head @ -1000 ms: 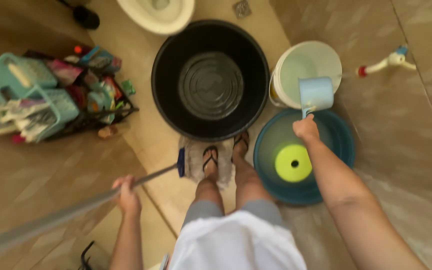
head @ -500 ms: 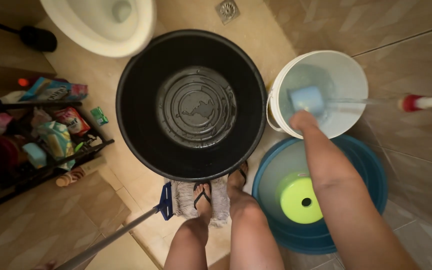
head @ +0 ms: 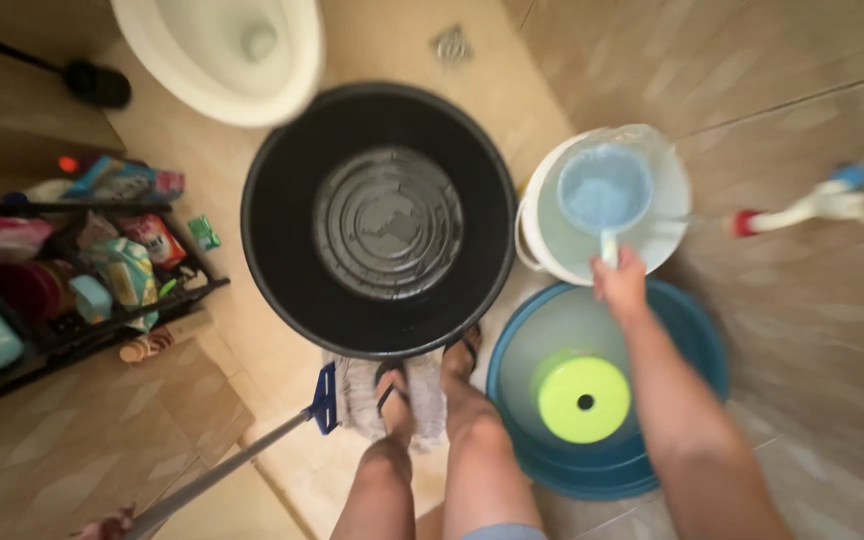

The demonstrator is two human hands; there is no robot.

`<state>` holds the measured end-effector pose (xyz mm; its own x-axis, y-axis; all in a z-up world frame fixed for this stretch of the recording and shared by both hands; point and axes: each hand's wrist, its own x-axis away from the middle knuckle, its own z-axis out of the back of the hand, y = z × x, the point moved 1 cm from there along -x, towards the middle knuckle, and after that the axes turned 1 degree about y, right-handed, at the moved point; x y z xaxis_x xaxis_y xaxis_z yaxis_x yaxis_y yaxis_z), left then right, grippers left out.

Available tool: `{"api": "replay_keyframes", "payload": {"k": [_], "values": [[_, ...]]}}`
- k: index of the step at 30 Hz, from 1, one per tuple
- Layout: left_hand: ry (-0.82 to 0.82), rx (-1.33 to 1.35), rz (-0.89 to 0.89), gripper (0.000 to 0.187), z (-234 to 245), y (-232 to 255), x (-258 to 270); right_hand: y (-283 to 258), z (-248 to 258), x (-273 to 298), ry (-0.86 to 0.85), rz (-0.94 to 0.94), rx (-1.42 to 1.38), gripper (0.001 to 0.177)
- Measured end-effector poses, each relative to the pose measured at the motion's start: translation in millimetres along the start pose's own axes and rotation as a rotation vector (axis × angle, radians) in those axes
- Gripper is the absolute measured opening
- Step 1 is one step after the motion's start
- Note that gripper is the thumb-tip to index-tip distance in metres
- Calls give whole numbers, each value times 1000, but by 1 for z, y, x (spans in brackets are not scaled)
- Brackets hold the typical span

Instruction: Mopping the bathroom floor using a mop and buckets of water.

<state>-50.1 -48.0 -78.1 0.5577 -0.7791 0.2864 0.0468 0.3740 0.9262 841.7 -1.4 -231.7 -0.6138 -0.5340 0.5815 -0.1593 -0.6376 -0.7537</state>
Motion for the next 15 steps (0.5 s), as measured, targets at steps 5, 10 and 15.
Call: {"api": "replay_keyframes", "payload": {"k": [5, 10, 15], "values": [[66, 12, 33, 12, -32, 16, 40, -53, 22, 134, -27, 65, -93, 14], [63, -60, -19, 9, -24, 9, 42, -66, 26, 260, -134, 118, -157, 14], [-20, -392, -46, 13, -3, 14, 56, -32, 20, 373, -217, 133, 12, 7]]}}
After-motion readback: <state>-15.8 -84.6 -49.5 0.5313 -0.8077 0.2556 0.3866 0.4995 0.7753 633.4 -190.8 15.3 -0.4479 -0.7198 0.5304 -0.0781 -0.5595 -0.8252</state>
